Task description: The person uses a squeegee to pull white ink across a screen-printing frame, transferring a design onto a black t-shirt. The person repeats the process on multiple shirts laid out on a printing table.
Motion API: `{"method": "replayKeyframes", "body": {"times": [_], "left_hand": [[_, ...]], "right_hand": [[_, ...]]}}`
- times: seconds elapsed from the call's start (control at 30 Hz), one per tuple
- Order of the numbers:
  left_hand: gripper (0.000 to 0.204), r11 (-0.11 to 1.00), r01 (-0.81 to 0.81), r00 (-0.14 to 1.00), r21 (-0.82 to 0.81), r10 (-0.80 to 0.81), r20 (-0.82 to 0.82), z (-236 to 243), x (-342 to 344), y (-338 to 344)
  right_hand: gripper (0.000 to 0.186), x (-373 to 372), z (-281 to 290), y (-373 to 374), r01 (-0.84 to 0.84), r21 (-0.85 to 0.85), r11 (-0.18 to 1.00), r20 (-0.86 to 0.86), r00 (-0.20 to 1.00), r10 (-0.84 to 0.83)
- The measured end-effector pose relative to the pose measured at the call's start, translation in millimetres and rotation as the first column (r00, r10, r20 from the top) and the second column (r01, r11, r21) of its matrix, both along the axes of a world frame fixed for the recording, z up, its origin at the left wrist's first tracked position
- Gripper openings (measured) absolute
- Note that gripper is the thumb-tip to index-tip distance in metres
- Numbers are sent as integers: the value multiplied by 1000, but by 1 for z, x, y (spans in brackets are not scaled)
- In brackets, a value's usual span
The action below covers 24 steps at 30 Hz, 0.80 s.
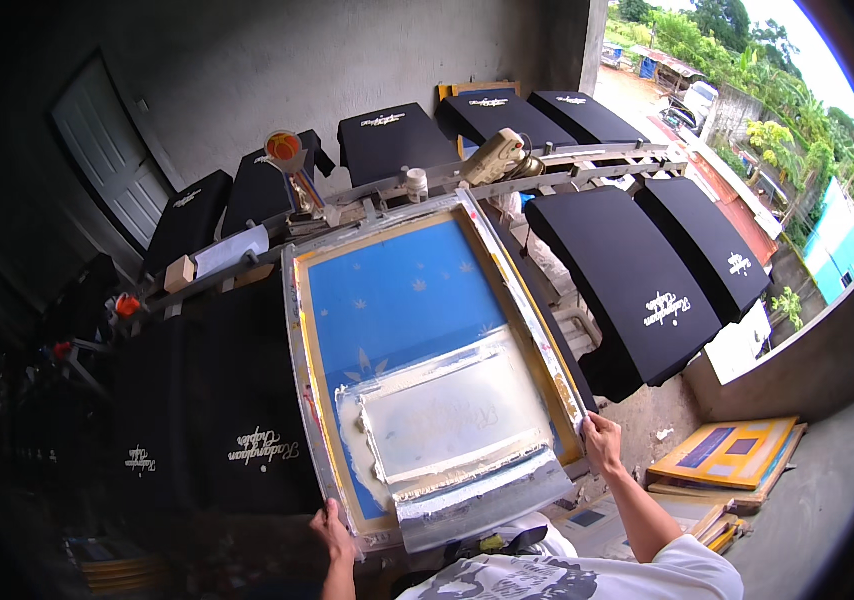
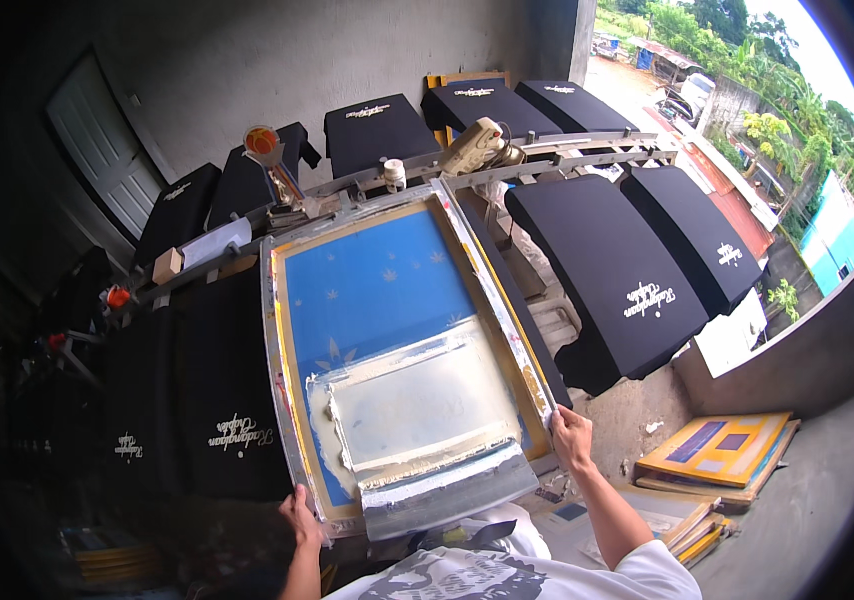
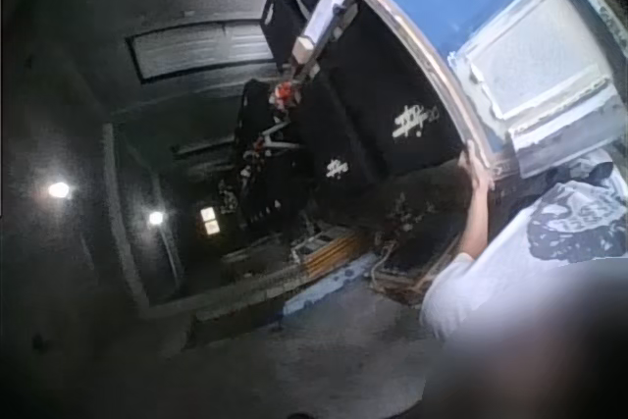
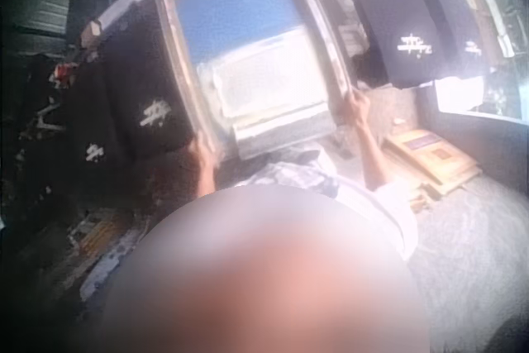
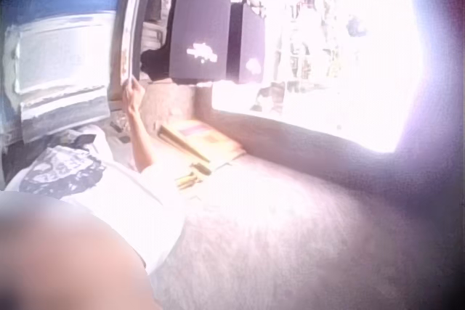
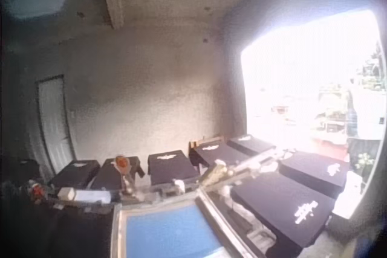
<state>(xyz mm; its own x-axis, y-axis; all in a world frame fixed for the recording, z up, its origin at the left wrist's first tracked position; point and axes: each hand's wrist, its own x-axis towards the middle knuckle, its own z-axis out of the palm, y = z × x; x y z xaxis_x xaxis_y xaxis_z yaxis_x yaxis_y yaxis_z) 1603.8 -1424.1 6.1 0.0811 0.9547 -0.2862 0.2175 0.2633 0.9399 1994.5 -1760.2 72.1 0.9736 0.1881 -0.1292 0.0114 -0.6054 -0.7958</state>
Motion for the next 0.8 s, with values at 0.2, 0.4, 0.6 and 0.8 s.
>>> {"method": "replayKeyframes", "body": {"times": [0.2,0.4,0.6,0.8], "left_hand": [[37,1000,26,1000,7,-26,-16,9,37,-18],[37,998,68,998,-17,-68,3,8,57,-19],[40,994,110,990,-6,-110,-85,8,64,-17],[45,994,111,992,9,-110,-66,5,71,-17]], "right_hand": [[29,24,-14,-28,30,35,999,-4,1000,-30],[29,41,-6,-34,12,-41,999,14,1000,-12],[28,50,-21,-44,26,10,1000,29,999,-26],[27,62,-33,-48,43,40,998,10,999,-44]]}}
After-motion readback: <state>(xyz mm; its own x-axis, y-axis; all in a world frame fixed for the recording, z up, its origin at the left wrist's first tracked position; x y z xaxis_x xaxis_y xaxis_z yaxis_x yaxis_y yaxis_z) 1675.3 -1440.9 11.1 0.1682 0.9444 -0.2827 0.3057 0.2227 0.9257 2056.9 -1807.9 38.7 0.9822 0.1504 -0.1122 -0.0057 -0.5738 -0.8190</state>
